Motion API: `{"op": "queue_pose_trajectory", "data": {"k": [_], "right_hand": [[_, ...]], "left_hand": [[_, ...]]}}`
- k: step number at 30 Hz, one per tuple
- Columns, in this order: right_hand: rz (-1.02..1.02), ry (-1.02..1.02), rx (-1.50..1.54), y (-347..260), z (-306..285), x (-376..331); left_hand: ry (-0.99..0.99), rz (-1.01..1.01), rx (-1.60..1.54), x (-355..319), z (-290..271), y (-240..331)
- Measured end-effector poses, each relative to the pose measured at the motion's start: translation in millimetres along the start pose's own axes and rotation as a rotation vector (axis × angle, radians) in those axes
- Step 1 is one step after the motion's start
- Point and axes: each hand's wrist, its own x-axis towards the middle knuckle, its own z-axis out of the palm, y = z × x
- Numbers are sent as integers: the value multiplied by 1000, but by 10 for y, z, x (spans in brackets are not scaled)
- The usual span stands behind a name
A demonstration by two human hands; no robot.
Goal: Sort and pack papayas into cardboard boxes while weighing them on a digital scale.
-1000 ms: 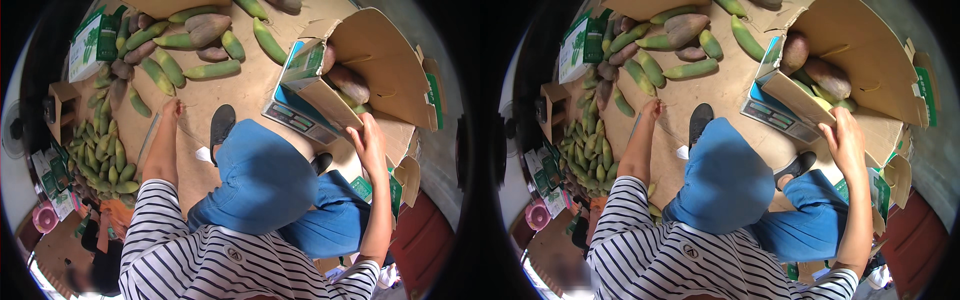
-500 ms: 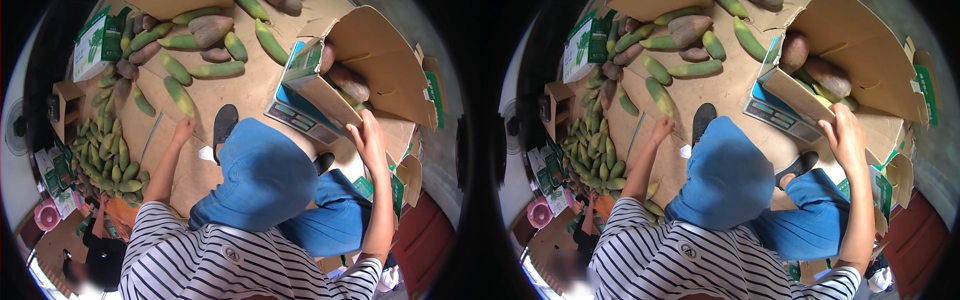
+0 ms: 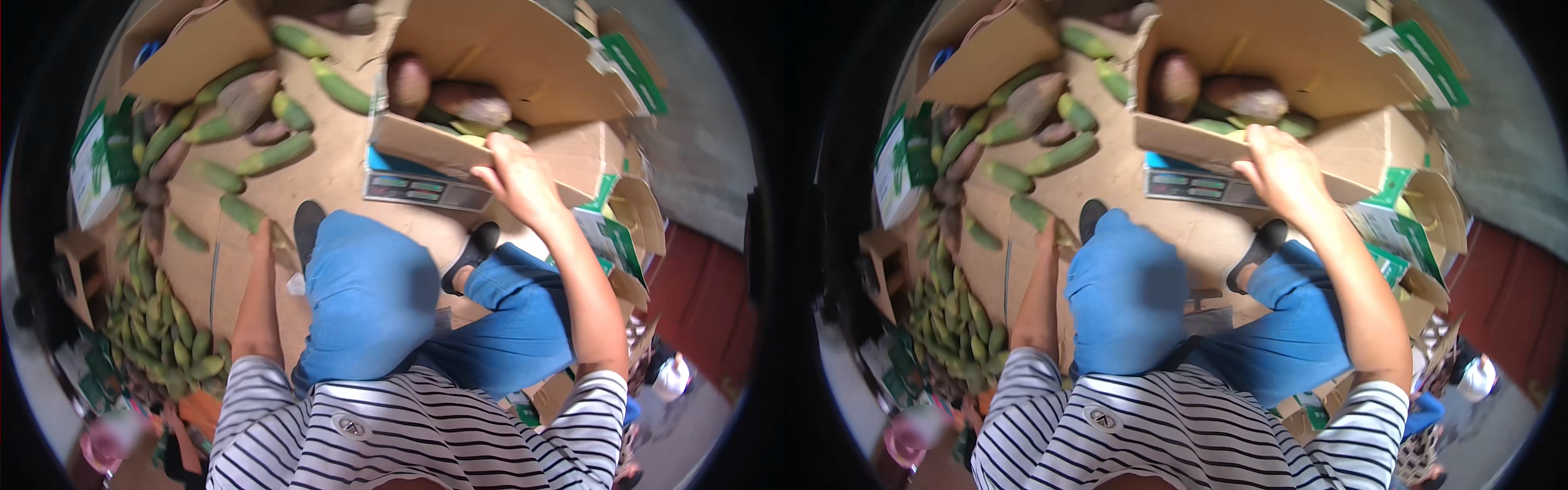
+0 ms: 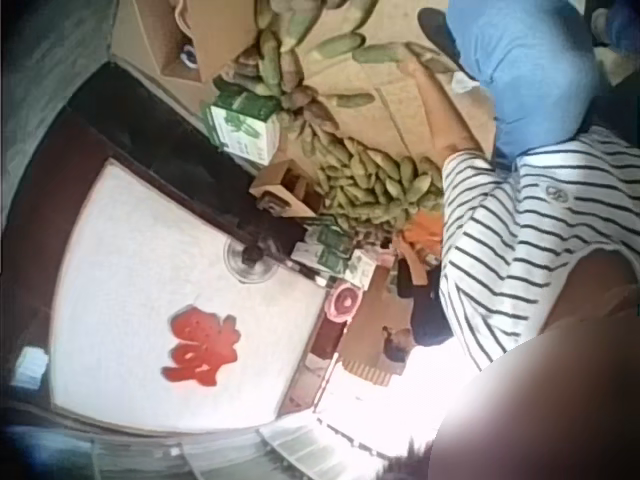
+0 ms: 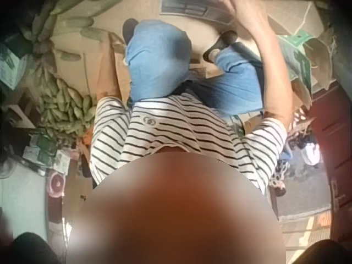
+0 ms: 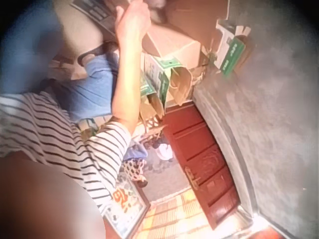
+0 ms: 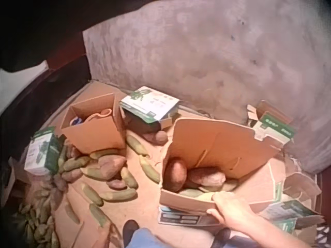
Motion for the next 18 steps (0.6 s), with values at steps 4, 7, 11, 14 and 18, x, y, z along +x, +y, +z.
{"op": "queue_pose_trajectory", "data": {"k": [4,7,11,14,18], "right_hand": [[75,14,1,110,-30,-110],[24,75,18,127,32,-105],[6,82,56,79,55,-96],[-2,120,41,125,96,-140],[-41,215,12,145,144,-129]], "left_hand": [[-267,-200,-424,-541,115,582],[-355,18,-273,-1072,5,1009],[-397,800,66,-2024,196,2261],[-447,1313,343,-2721,540,3156],[-600,1586,472,-3309,1104,3702]]}}
